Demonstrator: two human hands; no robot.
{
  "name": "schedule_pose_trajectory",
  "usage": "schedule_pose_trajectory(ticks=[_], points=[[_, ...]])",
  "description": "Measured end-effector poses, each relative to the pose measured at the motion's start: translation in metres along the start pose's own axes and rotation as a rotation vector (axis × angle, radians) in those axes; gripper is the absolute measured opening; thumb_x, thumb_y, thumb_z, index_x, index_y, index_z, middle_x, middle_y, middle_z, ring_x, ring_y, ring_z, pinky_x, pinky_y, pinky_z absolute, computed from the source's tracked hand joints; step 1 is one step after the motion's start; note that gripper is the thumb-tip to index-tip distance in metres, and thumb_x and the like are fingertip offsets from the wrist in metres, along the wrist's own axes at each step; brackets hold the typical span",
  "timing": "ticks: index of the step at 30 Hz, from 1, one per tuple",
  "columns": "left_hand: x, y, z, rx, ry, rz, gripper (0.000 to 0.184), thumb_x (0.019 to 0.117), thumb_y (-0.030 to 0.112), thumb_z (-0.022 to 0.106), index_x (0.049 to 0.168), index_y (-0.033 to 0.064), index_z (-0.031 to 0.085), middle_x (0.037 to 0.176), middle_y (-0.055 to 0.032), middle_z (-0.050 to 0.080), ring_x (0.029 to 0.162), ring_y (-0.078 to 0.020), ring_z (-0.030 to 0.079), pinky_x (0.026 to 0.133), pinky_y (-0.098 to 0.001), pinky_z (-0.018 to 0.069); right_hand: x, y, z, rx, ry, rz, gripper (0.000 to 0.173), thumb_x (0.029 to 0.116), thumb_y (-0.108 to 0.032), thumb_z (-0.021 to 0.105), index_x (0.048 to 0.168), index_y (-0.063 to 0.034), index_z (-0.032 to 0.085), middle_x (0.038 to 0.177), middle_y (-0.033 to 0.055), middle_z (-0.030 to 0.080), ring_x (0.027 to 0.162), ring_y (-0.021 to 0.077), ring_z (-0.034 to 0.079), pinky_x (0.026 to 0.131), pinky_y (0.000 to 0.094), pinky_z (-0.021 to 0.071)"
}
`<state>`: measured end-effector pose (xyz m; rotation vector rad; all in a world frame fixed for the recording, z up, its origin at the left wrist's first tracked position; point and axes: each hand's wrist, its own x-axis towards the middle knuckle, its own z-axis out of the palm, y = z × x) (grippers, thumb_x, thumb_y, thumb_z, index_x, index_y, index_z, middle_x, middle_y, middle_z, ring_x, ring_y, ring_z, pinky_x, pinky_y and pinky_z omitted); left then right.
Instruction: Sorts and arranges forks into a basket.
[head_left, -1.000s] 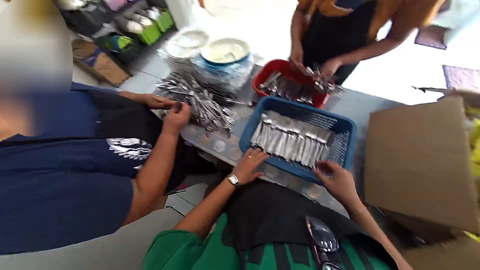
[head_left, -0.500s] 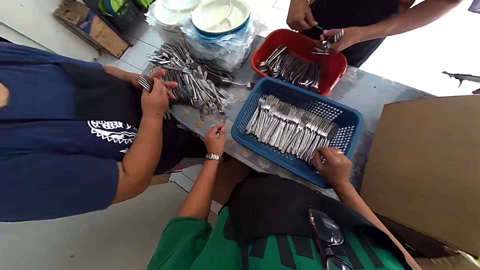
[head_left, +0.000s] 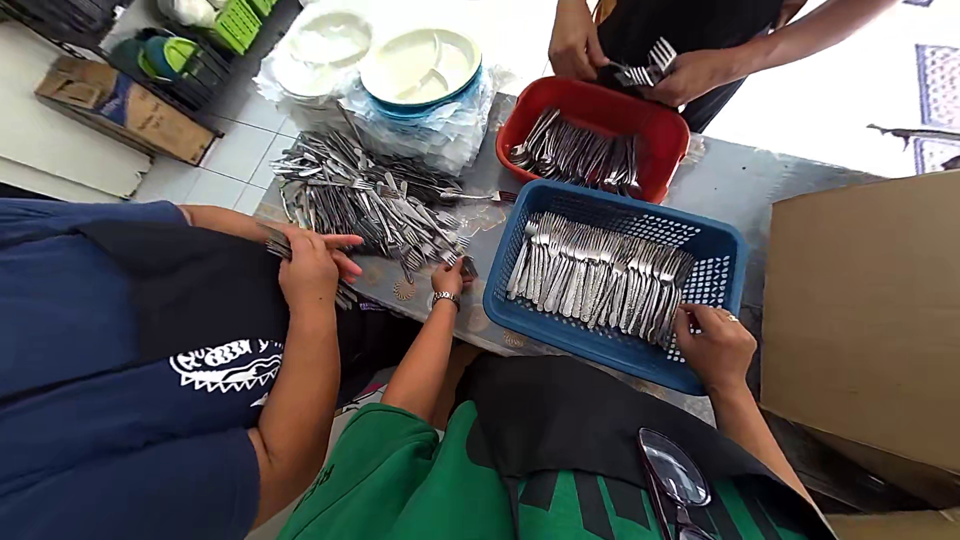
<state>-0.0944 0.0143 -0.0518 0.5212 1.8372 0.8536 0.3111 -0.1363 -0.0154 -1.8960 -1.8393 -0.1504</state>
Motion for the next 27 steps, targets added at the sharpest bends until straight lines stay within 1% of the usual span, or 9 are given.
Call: schedule_pose_trajectory(ticks=[4, 6, 9, 11, 14, 18, 20, 24, 27], points=[[-0.011, -0.008, 0.017, -0.072, -0.072, -0.059, 0.043, 0.1085, 0.025, 0.055, 0.138, -0.0054, 0.049, 0.12, -0.0258, 0.064, 0.088, -0.0268, 0.07, 0.079, -0.0403, 0.0596, -0.003, 0.001, -0.001, -0.017, -0.019, -0.019, 0.029, 0.0988, -0.017, 0.054, 0.094, 0.0038, 0.074, 0.08, 0.0224, 0.073, 0.075, 0.0409, 0.073, 0.065, 0.0532, 0.0551], [-0.013, -0.005, 0.023, -0.066, -0.074, -0.044, 0.046, 0.1057, 0.026, 0.061, 0.139, -0.005, 0.05, 0.119, -0.0252, 0.065, 0.089, -0.0268, 0.07, 0.08, -0.0408, 0.0591, 0.0, 0.001, 0.0, -0.015, -0.035, -0.022, 0.03, 0.0986, -0.018, 0.053, 0.095, 0.0036, 0.074, 0.081, 0.0224, 0.073, 0.075, 0.0411, 0.073, 0.065, 0.054, 0.0548], [-0.005, -0.005, 0.025, 0.035, -0.118, 0.004, 0.047, 0.1033, 0.029, 0.065, 0.133, -0.0062, 0.055, 0.114, -0.0237, 0.068, 0.091, -0.027, 0.069, 0.084, -0.0428, 0.0578, 0.0, 0.0, 0.0, -0.001, -0.055, -0.011, 0.031, 0.099, -0.018, 0.053, 0.095, 0.0041, 0.074, 0.081, 0.0232, 0.073, 0.076, 0.0414, 0.072, 0.066, 0.0544, 0.0545], [-0.008, -0.006, 0.025, 0.009, -0.138, -0.005, 0.041, 0.105, 0.026, 0.062, 0.13, -0.0058, 0.058, 0.108, -0.0203, 0.067, 0.084, -0.0217, 0.065, 0.08, -0.0382, 0.0556, -0.003, 0.001, -0.001, -0.006, -0.048, -0.011, 0.03, 0.099, -0.018, 0.053, 0.094, 0.0029, 0.074, 0.08, 0.0216, 0.073, 0.074, 0.0396, 0.072, 0.065, 0.0528, 0.0544], [-0.031, 0.005, 0.021, -0.115, -0.117, 0.004, 0.035, 0.1083, 0.024, 0.055, 0.13, -0.0037, 0.056, 0.101, -0.0154, 0.066, 0.074, -0.0148, 0.064, 0.071, -0.0311, 0.0565, 0.001, 0.001, -0.001, 0.0, -0.028, -0.021, 0.03, 0.0981, -0.018, 0.053, 0.093, 0.0027, 0.074, 0.079, 0.0212, 0.072, 0.073, 0.0389, 0.072, 0.063, 0.0518, 0.0539], [-0.064, 0.014, 0.006, -0.159, -0.1, 0.08, 0.036, 0.1138, 0.024, 0.038, 0.129, -0.0047, 0.052, 0.098, -0.0136, 0.065, 0.074, -0.0134, 0.064, 0.072, -0.0299, 0.0556, -0.004, 0.0, -0.002, 0.024, -0.038, 0.0, 0.03, 0.0992, -0.016, 0.054, 0.098, 0.005, 0.074, 0.083, 0.0238, 0.073, 0.077, 0.0423, 0.073, 0.066, 0.0558, 0.0559], [-0.078, 0.022, -0.003, -0.195, -0.088, 0.066, 0.036, 0.1148, 0.026, 0.033, 0.125, -0.0024, 0.052, 0.091, -0.0093, 0.066, 0.071, -0.0104, 0.063, 0.068, -0.026, 0.0533, -0.006, 0.001, 0.0, 0.018, 0.003, 0.001, 0.03, 0.0994, -0.018, 0.054, 0.097, 0.003, 0.075, 0.082, 0.0213, 0.074, 0.075, 0.0396, 0.073, 0.065, 0.0524, 0.0557], [-0.111, 0.035, -0.02, -0.306, -0.075, 0.047, 0.033, 0.1146, 0.029, 0.032, 0.113, 0.0041, 0.054, 0.076, -0.0011, 0.065, 0.06, -0.0055, 0.059, 0.059, -0.0204, 0.0496, -0.006, 0.0, -0.002, 0.085, 0.087, -0.012, 0.028, 0.0988, -0.017, 0.057, 0.095, 0.0032, 0.076, 0.081, 0.0193, 0.074, 0.073, 0.034, 0.073, 0.066, 0.0459, 0.0568], [-0.148, 0.045, -0.025, -0.37, -0.081, 0.137, 0.03, 0.1144, 0.025, 0.033, 0.108, 0.0053, 0.054, 0.071, 0.0007, 0.064, 0.058, -0.0052, 0.06, 0.058, -0.0194, 0.0511, 0.008, -0.022, -0.009, 0.193, 0.114, -0.002, 0.026, 0.0974, -0.015, 0.06, 0.095, 0.006, 0.075, 0.081, 0.0209, 0.073, 0.071, 0.0322, 0.072, 0.067, 0.0427, 0.0573]])
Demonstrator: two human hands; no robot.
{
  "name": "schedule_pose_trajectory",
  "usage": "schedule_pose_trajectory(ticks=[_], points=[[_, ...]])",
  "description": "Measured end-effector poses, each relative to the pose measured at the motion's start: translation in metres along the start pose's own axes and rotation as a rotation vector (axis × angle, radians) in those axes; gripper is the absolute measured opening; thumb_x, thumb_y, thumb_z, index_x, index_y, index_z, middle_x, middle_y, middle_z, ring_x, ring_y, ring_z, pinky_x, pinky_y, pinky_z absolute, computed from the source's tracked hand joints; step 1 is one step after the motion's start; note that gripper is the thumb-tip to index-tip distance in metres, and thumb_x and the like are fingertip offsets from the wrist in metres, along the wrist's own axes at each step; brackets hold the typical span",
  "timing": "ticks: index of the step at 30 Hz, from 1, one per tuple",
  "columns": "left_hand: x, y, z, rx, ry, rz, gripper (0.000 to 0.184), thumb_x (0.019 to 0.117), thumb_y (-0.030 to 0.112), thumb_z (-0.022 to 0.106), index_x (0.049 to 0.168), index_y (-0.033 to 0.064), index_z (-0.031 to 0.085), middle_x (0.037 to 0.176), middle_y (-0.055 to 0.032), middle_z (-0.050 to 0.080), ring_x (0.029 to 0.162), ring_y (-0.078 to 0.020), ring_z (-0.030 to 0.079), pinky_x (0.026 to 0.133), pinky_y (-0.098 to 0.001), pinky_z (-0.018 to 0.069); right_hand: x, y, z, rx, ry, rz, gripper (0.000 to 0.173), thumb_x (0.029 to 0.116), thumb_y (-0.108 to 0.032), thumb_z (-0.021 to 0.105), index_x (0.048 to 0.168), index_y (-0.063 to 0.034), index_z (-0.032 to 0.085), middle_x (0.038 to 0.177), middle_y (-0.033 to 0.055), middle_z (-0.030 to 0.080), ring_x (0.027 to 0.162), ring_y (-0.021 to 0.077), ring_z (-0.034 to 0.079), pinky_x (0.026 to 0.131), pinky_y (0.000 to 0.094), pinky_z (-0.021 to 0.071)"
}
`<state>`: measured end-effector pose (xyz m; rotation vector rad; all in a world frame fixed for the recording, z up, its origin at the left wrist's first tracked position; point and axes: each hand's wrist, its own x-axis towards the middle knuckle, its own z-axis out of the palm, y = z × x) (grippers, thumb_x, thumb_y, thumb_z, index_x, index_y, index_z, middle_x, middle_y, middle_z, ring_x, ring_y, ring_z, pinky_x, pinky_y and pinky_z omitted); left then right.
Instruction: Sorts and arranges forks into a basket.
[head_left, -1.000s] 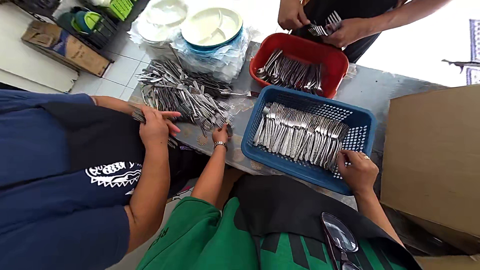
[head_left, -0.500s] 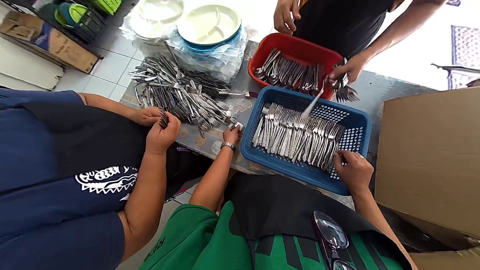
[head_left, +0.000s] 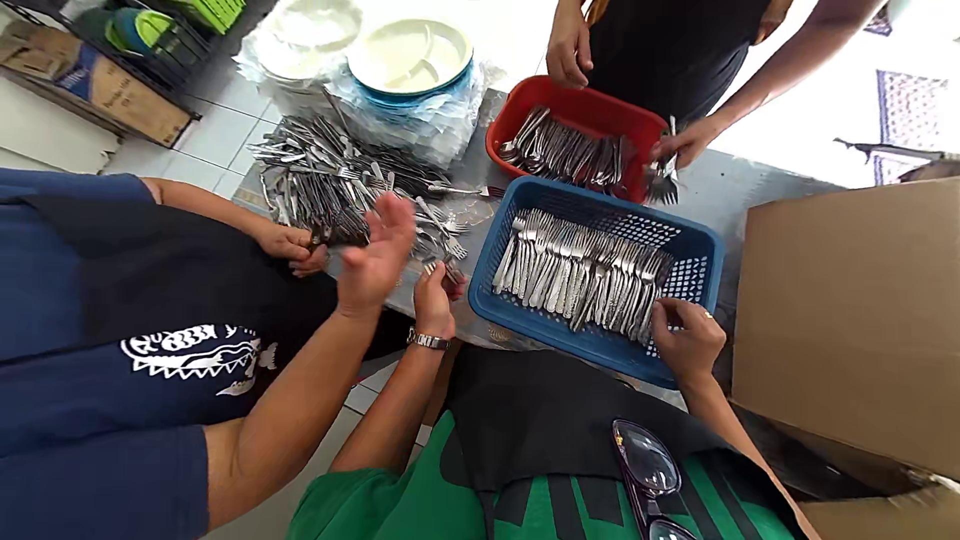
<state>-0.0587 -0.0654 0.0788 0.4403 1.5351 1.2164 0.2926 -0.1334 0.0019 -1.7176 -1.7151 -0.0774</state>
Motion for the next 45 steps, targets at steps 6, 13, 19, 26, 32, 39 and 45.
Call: schedule_pose_trajectory(ticks=[6, 13, 19, 26, 32, 39, 45], points=[[-0.069, -0.005, 0.009, 0.066, -0.35, 0.114, 0.033, 0.1121, 0.012, 0.028, 0.097, 0.0051, 0.056, 0.065, 0.0022, 0.065, 0.056, -0.0043, 0.063, 0.058, -0.0193, 0.0546, 0.029, -0.081, 0.005, 0.287, -0.09, -0.191, 0.024, 0.0936, -0.012, 0.067, 0.11, 0.0044, 0.073, 0.103, 0.0206, 0.075, 0.09, 0.0329, 0.073, 0.077, 0.0462, 0.06], [-0.074, -0.016, 0.031, 0.18, -0.788, -0.099, 0.028, 0.1089, 0.004, 0.033, 0.097, 0.0003, 0.058, 0.065, 0.002, 0.064, 0.055, -0.0031, 0.062, 0.057, -0.0178, 0.0536, 0.028, -0.115, 0.019, 0.351, -0.17, -0.426, 0.028, 0.0973, -0.015, 0.063, 0.122, -0.0052, 0.072, 0.124, 0.0183, 0.07, 0.098, 0.0318, 0.071, 0.074, 0.0419, 0.0585], [-0.074, -0.016, 0.033, 0.181, -0.935, -0.162, 0.03, 0.1074, 0.002, 0.033, 0.094, 0.0029, 0.06, 0.065, 0.0038, 0.065, 0.054, -0.0013, 0.061, 0.054, -0.0158, 0.052, 0.015, -0.103, 0.017, 0.307, -0.12, -0.374, 0.019, 0.0988, -0.013, 0.061, 0.108, -0.0039, 0.075, 0.111, 0.0136, 0.075, 0.093, 0.0274, 0.072, 0.077, 0.037, 0.0578], [-0.071, -0.018, 0.035, 0.266, -0.951, -0.153, 0.028, 0.1093, 0.009, 0.034, 0.105, -0.0005, 0.059, 0.07, 0.0038, 0.063, 0.056, -0.0017, 0.061, 0.055, -0.0175, 0.0524, 0.004, -0.096, 0.016, 0.301, -0.147, -0.326, 0.025, 0.1036, -0.018, 0.056, 0.106, -0.006, 0.078, 0.112, 0.0145, 0.077, 0.098, 0.0304, 0.074, 0.083, 0.0418, 0.0591], [-0.052, -0.009, 0.027, 0.653, -0.833, 0.185, 0.046, 0.1141, 0.024, 0.03, 0.11, -0.0053, 0.065, 0.077, -0.005, 0.063, 0.062, -0.0094, 0.056, 0.062, -0.0269, 0.0486, 0.016, -0.098, 0.011, 0.356, -0.086, -0.101, 0.028, 0.0961, -0.01, 0.06, 0.101, 0.016, 0.068, 0.084, 0.0246, 0.071, 0.076, 0.0341, 0.071, 0.073, 0.0464, 0.0585], [-0.045, -0.009, 0.02, 1.092, -0.684, 0.502, 0.043, 0.112, 0.018, 0.04, 0.149, 0.0001, 0.052, 0.134, -0.0249, 0.065, 0.129, -0.0379, 0.061, 0.113, -0.0534, 0.0427, 0.048, -0.078, -0.004, 0.839, -0.258, 0.439, 0.084, 0.0893, -0.002, 0.063, 0.155, 0.008, 0.013, 0.103, 0.0075, 0.063, 0.065, 0.0006, 0.064, 0.06, 0.0192, 0.0575], [-0.037, -0.021, 0.017, 0.716, -0.436, 0.898, 0.019, 0.0976, 0.009, 0.066, 0.105, -0.0042, 0.078, 0.106, -0.0196, 0.076, 0.102, -0.0298, 0.074, 0.097, -0.0425, 0.056, 0.055, -0.073, -0.012, 0.962, -0.187, 0.63, 0.021, 0.1097, -0.011, 0.041, 0.127, 0.0001, 0.045, 0.076, -0.0093, 0.068, 0.054, 0.0013, 0.065, 0.055, 0.0199, 0.0592]])
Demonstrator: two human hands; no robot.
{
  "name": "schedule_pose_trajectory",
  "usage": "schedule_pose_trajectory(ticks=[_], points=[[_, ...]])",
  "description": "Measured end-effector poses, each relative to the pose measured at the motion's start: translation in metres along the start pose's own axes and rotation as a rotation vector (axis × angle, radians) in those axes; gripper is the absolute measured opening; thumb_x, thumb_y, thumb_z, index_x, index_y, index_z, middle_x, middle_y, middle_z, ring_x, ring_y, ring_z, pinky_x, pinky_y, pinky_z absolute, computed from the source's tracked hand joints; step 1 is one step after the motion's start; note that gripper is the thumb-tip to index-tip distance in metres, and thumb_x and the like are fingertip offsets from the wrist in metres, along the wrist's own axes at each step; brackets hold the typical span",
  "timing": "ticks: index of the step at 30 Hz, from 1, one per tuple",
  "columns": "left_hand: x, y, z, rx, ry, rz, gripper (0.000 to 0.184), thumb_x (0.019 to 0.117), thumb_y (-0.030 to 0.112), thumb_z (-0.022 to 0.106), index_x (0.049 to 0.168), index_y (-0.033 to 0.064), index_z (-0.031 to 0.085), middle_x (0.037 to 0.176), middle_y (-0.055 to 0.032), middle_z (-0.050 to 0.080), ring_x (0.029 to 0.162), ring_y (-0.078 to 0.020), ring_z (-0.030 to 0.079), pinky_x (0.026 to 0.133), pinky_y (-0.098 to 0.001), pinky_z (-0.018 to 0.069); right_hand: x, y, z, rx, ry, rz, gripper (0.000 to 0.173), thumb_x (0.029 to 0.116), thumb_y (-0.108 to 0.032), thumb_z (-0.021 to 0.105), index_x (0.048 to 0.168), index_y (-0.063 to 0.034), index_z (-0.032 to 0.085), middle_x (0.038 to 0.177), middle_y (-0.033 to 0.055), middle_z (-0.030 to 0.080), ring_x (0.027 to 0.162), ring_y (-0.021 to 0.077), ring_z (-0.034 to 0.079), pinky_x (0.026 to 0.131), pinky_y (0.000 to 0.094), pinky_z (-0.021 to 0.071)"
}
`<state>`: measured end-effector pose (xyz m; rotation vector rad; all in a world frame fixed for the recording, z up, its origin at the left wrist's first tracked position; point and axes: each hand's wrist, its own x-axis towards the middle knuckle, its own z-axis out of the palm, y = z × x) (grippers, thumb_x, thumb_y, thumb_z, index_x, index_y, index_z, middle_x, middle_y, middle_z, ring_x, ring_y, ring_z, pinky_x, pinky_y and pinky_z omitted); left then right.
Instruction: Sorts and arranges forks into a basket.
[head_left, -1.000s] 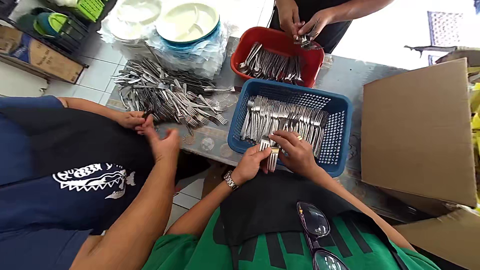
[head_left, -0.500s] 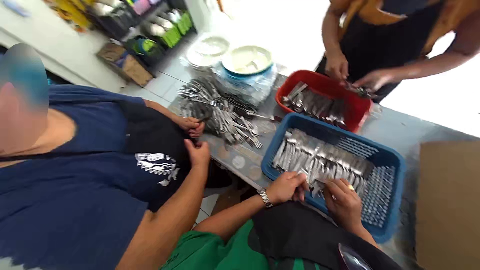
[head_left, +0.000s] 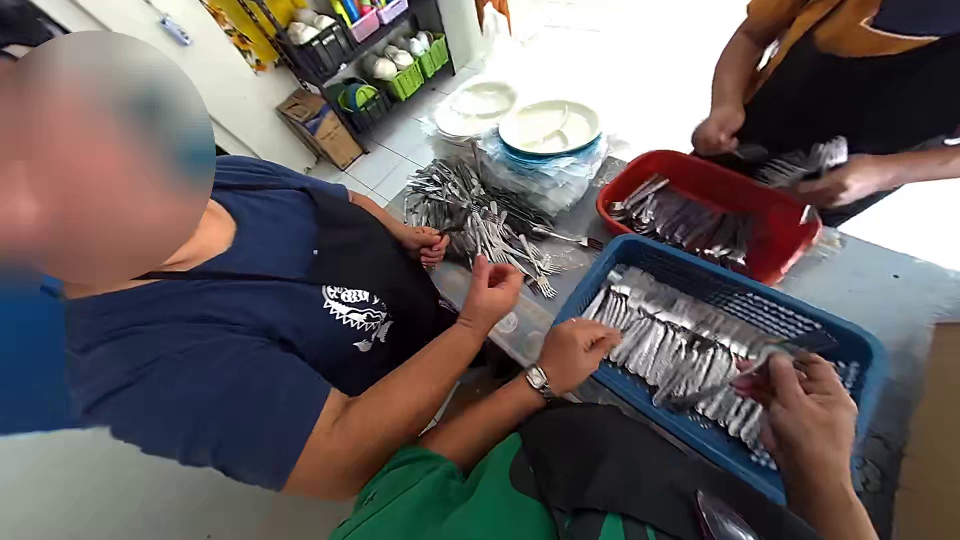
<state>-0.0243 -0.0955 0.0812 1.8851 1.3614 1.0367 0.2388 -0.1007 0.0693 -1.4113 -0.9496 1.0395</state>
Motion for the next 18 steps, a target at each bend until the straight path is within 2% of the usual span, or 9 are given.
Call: schedule_pose_trajectory(ticks=[2, 5, 7, 9, 11, 13, 14, 16, 18], points=[[0.004, 0.0, -0.003, -0.114, 0.042, 0.011, 0.015, 0.0934, 0.007, 0.071, 0.098, -0.0056, 0.077, 0.11, -0.0196, 0.075, 0.104, -0.0246, 0.073, 0.096, -0.0382, 0.0576, -0.003, -0.008, -0.005, -0.01, 0.013, 0.052, 0.021, 0.1112, -0.015, 0.038, 0.12, -0.0006, 0.05, 0.076, -0.0078, 0.065, 0.059, 0.0031, 0.065, 0.06, 0.0234, 0.0608], [0.008, -0.004, -0.004, -0.298, 0.028, 0.007, 0.014, 0.091, 0.005, 0.075, 0.1, -0.0049, 0.073, 0.11, -0.0136, 0.074, 0.098, -0.014, 0.072, 0.091, -0.0326, 0.06, -0.002, -0.011, -0.014, 0.097, 0.05, 0.128, 0.02, 0.1122, -0.013, 0.035, 0.108, -0.0072, 0.054, 0.076, -0.0039, 0.071, 0.061, 0.0087, 0.07, 0.06, 0.0261, 0.0625], [0.012, -0.001, -0.006, -0.571, 0.021, -0.106, 0.012, 0.0982, 0.002, 0.064, 0.108, -0.0006, 0.069, 0.114, -0.0081, 0.074, 0.101, -0.0128, 0.071, 0.093, -0.0328, 0.0585, -0.001, -0.009, -0.021, 0.146, 0.046, 0.137, 0.022, 0.1124, -0.014, 0.035, 0.106, -0.0083, 0.056, 0.08, -0.0006, 0.073, 0.062, 0.0112, 0.071, 0.059, 0.0271, 0.0624], [0.017, 0.003, -0.003, -0.928, 0.033, -0.281, 0.017, 0.1082, 0.009, 0.045, 0.109, 0.0102, 0.062, 0.112, -0.0065, 0.076, 0.102, -0.0187, 0.074, 0.094, -0.0375, 0.0597, -0.001, -0.007, -0.026, 0.163, 0.036, 0.148, 0.022, 0.1126, -0.016, 0.035, 0.106, -0.0087, 0.056, 0.082, 0.0013, 0.073, 0.063, 0.0116, 0.071, 0.058, 0.0268, 0.062], [0.019, 0.005, 0.003, -1.159, 0.041, -0.471, 0.023, 0.1127, 0.022, 0.034, 0.109, 0.0177, 0.056, 0.1, -0.0038, 0.076, 0.089, -0.0199, 0.076, 0.085, -0.038, 0.0637, -0.003, -0.006, -0.029, 0.178, 0.041, 0.169, 0.016, 0.1127, -0.016, 0.038, 0.11, -0.0099, 0.052, 0.081, 0.0019, 0.074, 0.062, 0.0112, 0.072, 0.057, 0.0259, 0.0618], [0.019, 0.006, 0.013, -1.225, 0.044, -0.642, 0.026, 0.1135, 0.03, 0.033, 0.105, 0.0211, 0.056, 0.082, 0.0043, 0.069, 0.068, -0.0096, 0.069, 0.067, -0.0271, 0.0622, -0.005, -0.006, -0.032, 0.186, 0.053, 0.199, 0.012, 0.1123, -0.015, 0.04, 0.12, -0.0107, 0.048, 0.08, 0.0019, 0.072, 0.061, 0.0106, 0.071, 0.057, 0.0256, 0.0617], [0.018, 0.006, 0.019, -1.233, 0.02, -0.704, 0.028, 0.1136, 0.033, 0.032, 0.106, 0.0215, 0.055, 0.075, 0.0071, 0.062, 0.06, -0.0049, 0.062, 0.059, -0.0213, 0.0573, -0.006, -0.005, -0.034, 0.186, 0.057, 0.213, 0.013, 0.112, -0.014, 0.04, 0.122, -0.0108, 0.048, 0.08, 0.0023, 0.071, 0.06, 0.0107, 0.07, 0.057, 0.0258, 0.0615], [0.013, 0.008, 0.031, -1.206, -0.082, -0.784, 0.032, 0.1135, 0.038, 0.029, 0.108, 0.0208, 0.055, 0.066, 0.0095, 0.052, 0.049, -0.0007, 0.049, 0.047, -0.0152, 0.0463, -0.003, -0.003, -0.041, 0.175, 0.051, 0.229, 0.011, 0.1122, -0.015, 0.04, 0.118, -0.0108, 0.048, 0.079, 0.0027, 0.071, 0.059, 0.0112, 0.07, 0.056, 0.0263, 0.0613], [0.005, 0.011, 0.042, -1.151, -0.233, -0.835, 0.03, 0.1139, 0.035, 0.028, 0.107, 0.0186, 0.052, 0.061, 0.01, 0.047, 0.045, 0.0005, 0.042, 0.043, -0.0133, 0.0395, 0.008, 0.001, -0.052, 0.123, 0.035, 0.201, 0.016, 0.1126, -0.016, 0.038, 0.112, -0.0093, 0.052, 0.079, 0.0014, 0.07, 0.059, 0.0107, 0.069, 0.055, 0.0258, 0.0612]])
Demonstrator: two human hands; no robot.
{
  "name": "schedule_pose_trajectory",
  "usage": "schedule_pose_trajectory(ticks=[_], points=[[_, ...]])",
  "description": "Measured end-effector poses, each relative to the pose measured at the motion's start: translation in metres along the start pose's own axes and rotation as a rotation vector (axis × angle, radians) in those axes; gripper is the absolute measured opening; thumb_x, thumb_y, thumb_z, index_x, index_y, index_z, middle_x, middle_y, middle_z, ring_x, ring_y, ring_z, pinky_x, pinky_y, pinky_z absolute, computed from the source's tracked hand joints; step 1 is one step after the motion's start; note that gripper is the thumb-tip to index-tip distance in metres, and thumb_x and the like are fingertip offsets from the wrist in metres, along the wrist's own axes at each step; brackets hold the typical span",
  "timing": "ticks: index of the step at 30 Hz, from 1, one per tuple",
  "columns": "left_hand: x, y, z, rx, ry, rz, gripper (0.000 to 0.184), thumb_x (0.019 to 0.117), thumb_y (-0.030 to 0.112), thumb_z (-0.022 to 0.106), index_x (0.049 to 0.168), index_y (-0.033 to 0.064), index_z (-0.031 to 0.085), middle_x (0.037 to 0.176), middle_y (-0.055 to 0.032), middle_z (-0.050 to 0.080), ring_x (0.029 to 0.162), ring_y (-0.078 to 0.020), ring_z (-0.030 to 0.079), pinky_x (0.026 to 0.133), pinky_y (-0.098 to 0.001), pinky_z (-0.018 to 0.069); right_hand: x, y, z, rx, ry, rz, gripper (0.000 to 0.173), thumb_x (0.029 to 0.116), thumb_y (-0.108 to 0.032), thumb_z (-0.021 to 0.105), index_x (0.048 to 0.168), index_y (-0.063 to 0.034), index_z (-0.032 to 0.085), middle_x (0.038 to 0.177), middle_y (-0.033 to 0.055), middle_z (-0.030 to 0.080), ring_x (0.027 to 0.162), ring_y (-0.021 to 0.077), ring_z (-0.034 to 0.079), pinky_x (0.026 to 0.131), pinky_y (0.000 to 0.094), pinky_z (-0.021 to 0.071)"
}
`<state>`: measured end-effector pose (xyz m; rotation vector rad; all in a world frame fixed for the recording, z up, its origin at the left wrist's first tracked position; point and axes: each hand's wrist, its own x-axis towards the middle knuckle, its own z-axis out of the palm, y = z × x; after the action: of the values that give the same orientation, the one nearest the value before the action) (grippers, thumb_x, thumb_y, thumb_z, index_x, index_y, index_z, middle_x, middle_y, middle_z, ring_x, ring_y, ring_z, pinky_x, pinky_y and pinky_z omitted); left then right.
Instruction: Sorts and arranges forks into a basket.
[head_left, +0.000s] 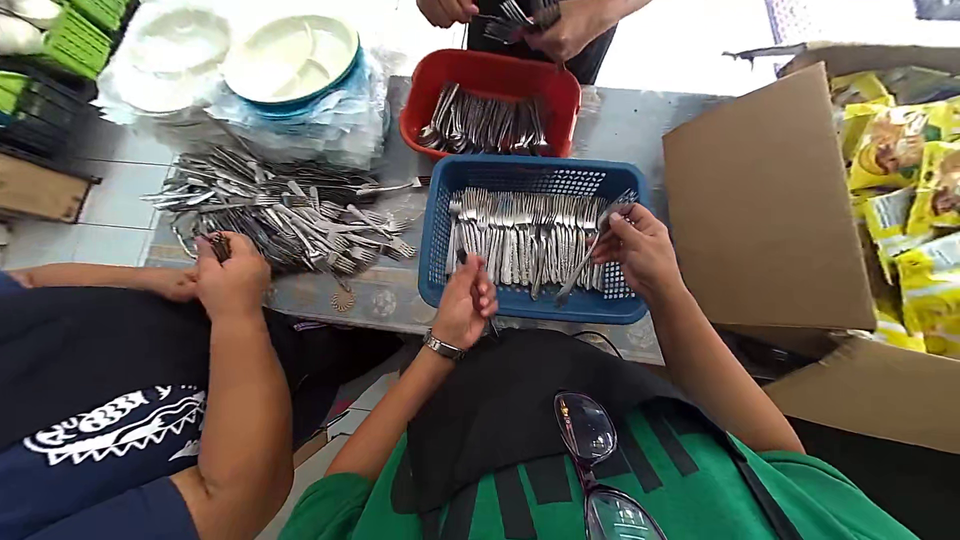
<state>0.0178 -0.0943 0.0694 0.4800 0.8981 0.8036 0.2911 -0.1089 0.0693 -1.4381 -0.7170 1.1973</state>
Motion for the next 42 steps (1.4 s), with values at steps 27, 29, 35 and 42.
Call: schedule_pose_trajectory(ticks=[27, 29, 35, 42], points=[[0.042, -0.026, -0.01, 0.49, 0.183, 0.086, 0.032, 0.1144, 0.016, 0.03, 0.115, -0.0027, 0.055, 0.068, -0.0006, 0.057, 0.05, -0.0067, 0.055, 0.049, -0.0205, 0.0506, 0.114, 0.0, 0.009, -1.517, -0.091, 0.256, 0.039, 0.1068, -0.008, 0.045, 0.141, 0.0087, 0.049, 0.129, 0.0357, 0.061, 0.121, 0.0539, 0.061, 0.093, 0.0707, 0.0487], [0.043, -0.026, -0.01, 0.488, 0.177, 0.088, 0.031, 0.1143, 0.016, 0.03, 0.115, -0.0029, 0.054, 0.068, -0.0007, 0.056, 0.05, -0.0069, 0.055, 0.048, -0.0203, 0.0504, 0.112, 0.007, 0.011, -1.547, -0.041, 0.216, 0.038, 0.1062, -0.004, 0.044, 0.141, 0.0111, 0.047, 0.13, 0.0372, 0.058, 0.116, 0.0552, 0.062, 0.088, 0.0692, 0.0512], [0.037, -0.028, -0.013, 0.521, 0.168, 0.054, 0.034, 0.1144, 0.016, 0.029, 0.121, -0.005, 0.055, 0.07, -0.0009, 0.056, 0.051, -0.007, 0.055, 0.048, -0.0205, 0.0502, 0.077, 0.01, 0.007, -1.414, 0.05, 0.025, 0.042, 0.0979, 0.0, 0.058, 0.139, 0.0052, 0.05, 0.129, 0.0363, 0.058, 0.101, 0.0564, 0.066, 0.079, 0.0705, 0.0528], [0.039, -0.012, -0.008, 0.742, 0.16, 0.235, 0.037, 0.1129, 0.015, 0.032, 0.12, -0.0067, 0.06, 0.068, -0.0009, 0.056, 0.053, -0.0071, 0.052, 0.053, -0.0236, 0.0477, -0.007, 0.073, -0.008, -1.252, 0.139, -0.316, 0.024, 0.0986, -0.017, 0.063, 0.102, 0.0036, 0.074, 0.089, 0.0252, 0.074, 0.085, 0.046, 0.073, 0.073, 0.0649, 0.0565]])
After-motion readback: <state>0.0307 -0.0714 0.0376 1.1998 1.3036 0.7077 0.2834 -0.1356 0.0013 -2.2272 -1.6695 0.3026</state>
